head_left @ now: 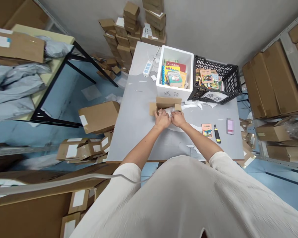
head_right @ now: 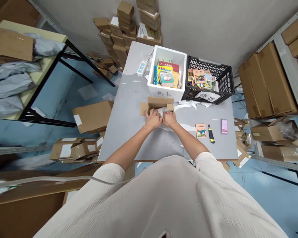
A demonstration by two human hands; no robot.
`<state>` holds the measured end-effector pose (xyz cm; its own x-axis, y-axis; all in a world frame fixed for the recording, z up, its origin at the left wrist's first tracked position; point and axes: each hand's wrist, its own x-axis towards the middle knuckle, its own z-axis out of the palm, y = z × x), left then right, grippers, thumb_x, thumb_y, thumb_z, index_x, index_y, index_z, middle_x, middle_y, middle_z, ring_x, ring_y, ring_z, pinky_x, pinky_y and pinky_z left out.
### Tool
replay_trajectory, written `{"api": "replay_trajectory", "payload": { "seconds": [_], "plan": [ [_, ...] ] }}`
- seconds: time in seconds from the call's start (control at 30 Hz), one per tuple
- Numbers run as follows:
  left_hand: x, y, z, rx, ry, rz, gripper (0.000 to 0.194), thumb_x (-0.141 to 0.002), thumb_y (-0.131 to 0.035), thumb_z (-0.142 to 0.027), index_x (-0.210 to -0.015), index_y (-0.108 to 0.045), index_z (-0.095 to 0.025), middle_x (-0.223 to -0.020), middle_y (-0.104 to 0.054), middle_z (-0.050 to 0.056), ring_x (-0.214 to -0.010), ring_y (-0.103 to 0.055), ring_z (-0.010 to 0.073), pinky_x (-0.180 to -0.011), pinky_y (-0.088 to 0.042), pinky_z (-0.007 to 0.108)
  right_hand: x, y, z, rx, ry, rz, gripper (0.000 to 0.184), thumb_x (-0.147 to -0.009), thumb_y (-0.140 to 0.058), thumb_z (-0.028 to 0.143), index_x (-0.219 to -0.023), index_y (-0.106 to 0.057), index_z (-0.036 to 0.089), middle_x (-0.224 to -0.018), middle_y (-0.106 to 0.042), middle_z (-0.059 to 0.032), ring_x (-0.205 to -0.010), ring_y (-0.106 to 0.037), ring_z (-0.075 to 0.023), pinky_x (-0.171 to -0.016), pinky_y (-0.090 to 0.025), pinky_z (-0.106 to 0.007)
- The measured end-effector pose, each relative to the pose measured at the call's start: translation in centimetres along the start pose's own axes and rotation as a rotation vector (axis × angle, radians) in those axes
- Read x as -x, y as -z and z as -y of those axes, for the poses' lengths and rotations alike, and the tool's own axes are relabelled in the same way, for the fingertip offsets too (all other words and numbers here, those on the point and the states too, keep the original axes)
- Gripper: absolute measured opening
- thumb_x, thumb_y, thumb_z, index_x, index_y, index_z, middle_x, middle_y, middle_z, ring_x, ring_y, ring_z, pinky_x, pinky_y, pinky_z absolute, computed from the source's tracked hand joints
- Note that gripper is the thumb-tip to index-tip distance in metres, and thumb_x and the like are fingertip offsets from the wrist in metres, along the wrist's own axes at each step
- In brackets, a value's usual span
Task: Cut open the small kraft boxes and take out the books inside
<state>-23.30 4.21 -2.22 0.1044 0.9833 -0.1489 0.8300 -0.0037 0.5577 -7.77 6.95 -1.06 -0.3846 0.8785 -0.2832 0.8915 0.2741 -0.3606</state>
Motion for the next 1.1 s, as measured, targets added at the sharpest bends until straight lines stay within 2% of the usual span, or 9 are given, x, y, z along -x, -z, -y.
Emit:
{"api": "replay_trajectory", "payload": {
  "seconds": [0.17,0.37,0.47,0.57,0.73,0.93,1.1],
  "plan": [
    [0.4,0.3,-0.4,0.053,0.040,-0.058,0.046,-0.096,-0.062,-0.030,-0.140,-0.076,-0.022,-0.161,-0.061,0.023,-0.166,-0.035,0.0486,-0.137,-0.012,0.076,1.3,0.7,-1.4,-0.079,0.009,-0.096,0.038,-0.106,-0.054,0.023,-0.137,-0.077,0.021,-0.151,-0.072,-0.0164,-0.141,-0.060,-0.0379,-0.124,-0.046,-0.056],
    [1.7,1.7,-0.3,-0.003,0.036,-0.117,0.053,-0.098,-0.057,-0.025,-0.150,-0.069,-0.022,-0.171,-0.053,0.022,-0.166,-0.037,0.0448,-0.137,-0.017,0.071,3.2,1.5,-4.7,-0.196,-0.011,-0.239,0.043,-0.106,-0.047,0.022,-0.136,-0.078,0.019,-0.147,-0.072,-0.0158,-0.138,-0.062,-0.0349,-0.123,-0.049,-0.051],
    [2.7,2.5,0.4,-0.047,0.080,-0.137,0.053,-0.098,-0.055,-0.024,-0.149,-0.069,-0.023,-0.176,-0.048,0.021,-0.166,-0.037,0.0430,-0.136,-0.023,0.068,3.6,0.9,-6.9,-0.291,-0.011,-0.293,0.042,-0.104,-0.049,0.025,-0.134,-0.077,0.019,-0.144,-0.073,-0.0163,-0.138,-0.063,-0.0339,-0.124,-0.050,-0.050],
    [3.7,3.0,1.3,-0.105,0.113,-0.130,0.056,-0.098,-0.055,-0.024,-0.152,-0.066,-0.022,-0.177,-0.047,0.021,-0.166,-0.037,0.0430,-0.134,-0.027,0.068,3.7,-0.3,-8.7,-0.442,-0.028,-0.342,0.040,-0.101,-0.053,0.029,-0.132,-0.077,0.021,-0.136,-0.076,-0.0155,-0.124,-0.069,-0.0326,-0.118,-0.056,-0.050],
    [5.0,3.4,2.3,-0.156,0.150,-0.152,0.058,-0.099,-0.055,-0.027,-0.156,-0.062,-0.019,-0.181,-0.040,0.023,-0.168,-0.035,0.0439,-0.133,-0.030,0.068,3.8,-2.0,-9.3,-0.538,-0.058,-0.334,0.041,-0.096,-0.057,0.030,-0.131,-0.076,0.020,-0.138,-0.075,-0.0166,-0.115,-0.073,-0.0308,-0.114,-0.059,-0.051],
    [6.1,2.9,2.5,-0.178,0.090,-0.131,0.056,-0.101,-0.054,-0.025,-0.156,-0.062,-0.020,-0.181,-0.041,0.023,-0.168,-0.036,0.0429,-0.134,-0.030,0.066,3.6,-3.0,-8.9,-0.600,-0.124,-0.335,0.047,-0.095,-0.059,0.029,-0.139,-0.073,0.019,-0.145,-0.072,-0.0180,-0.117,-0.073,-0.0313,-0.113,-0.060,-0.052],
    [6.3,1.1,0.8,-0.135,-0.043,-0.108,0.055,-0.101,-0.054,-0.022,-0.154,-0.063,-0.022,-0.181,-0.041,0.021,-0.167,-0.036,0.0413,-0.134,-0.029,0.067,6.0,-3.5,-11.1,-0.586,-0.217,-0.336,0.044,-0.097,-0.059,0.029,-0.137,-0.074,0.019,-0.145,-0.071,-0.0174,-0.118,-0.074,-0.0299,-0.116,-0.058,-0.049]
  ]
}}
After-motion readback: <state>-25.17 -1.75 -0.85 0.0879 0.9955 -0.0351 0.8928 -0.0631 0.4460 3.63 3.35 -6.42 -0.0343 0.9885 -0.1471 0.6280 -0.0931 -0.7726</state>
